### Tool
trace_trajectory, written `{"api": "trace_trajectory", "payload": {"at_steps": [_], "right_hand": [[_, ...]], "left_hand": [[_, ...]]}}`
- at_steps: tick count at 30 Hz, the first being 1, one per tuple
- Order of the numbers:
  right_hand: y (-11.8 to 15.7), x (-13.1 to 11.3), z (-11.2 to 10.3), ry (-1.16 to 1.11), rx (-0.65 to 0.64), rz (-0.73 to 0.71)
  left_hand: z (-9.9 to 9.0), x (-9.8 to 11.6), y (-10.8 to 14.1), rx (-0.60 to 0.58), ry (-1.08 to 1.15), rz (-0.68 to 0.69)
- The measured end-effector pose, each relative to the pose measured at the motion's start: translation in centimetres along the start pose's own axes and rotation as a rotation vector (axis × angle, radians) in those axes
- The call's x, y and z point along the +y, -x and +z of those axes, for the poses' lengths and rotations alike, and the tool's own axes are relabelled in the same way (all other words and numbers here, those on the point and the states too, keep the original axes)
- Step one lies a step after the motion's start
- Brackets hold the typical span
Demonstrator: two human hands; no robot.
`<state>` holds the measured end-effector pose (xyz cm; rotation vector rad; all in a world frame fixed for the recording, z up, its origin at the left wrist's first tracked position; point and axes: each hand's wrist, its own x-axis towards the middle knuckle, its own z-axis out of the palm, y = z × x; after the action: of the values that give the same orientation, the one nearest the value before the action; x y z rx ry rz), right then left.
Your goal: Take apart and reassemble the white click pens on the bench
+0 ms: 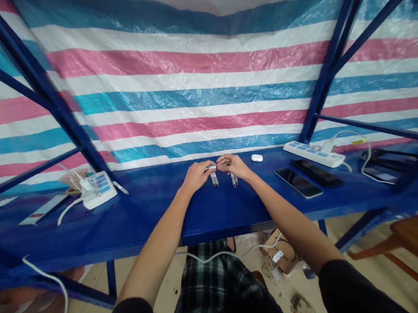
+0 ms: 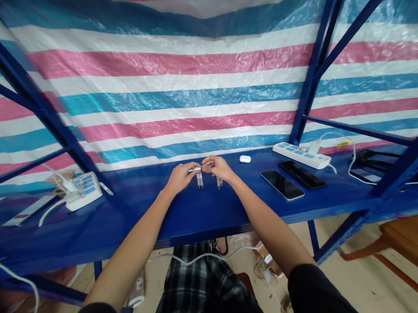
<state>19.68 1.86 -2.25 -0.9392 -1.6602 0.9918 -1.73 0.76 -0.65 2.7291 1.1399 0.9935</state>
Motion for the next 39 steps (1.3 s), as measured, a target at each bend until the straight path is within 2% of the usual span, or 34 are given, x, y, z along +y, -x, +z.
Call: {"api": "trace_trajectory", "payload": {"at_steps": [6,11,14,19,26,33,36,39], "right_hand": [[0.1,0.0,0.1,-0.035,-0.038,0.064],[0.2,-0.2,0.0,-0.001,0.019,0.012],[0.2,-0.3,-0.1,0.014,0.009,0.004],[0.1,-0.2,-0.4,0.143,0.066,-0.051],[-0.2,-0.2,-1.4,0.232,0.143,-0.133],[-0.4,0.4,-2.5,0.251,0.192,-0.158],[-0.6,0.7,-2.7,0.243,0.213,-0.130],[-0.7,0.6,-2.4,0.084,0.198,-0.010]], "left_hand": [[-0.1,0.1,0.0,-0.023,0.009,-0.002],[-0.1,0.2,0.0,-0.021,0.039,-0.042],[-0.2,0.5,0.0,-0.011,0.049,-0.063],[-0.4,0.9,0.0,-0.016,-0.004,-0.100],[-1.0,0.4,0.1,0.067,-0.046,-0.157],[-1.1,-0.4,0.3,0.057,-0.075,-0.159],[-0.9,-0.7,0.2,0.064,-0.093,-0.174],[-0.9,-0.8,0.2,0.075,-0.109,-0.182]]}}
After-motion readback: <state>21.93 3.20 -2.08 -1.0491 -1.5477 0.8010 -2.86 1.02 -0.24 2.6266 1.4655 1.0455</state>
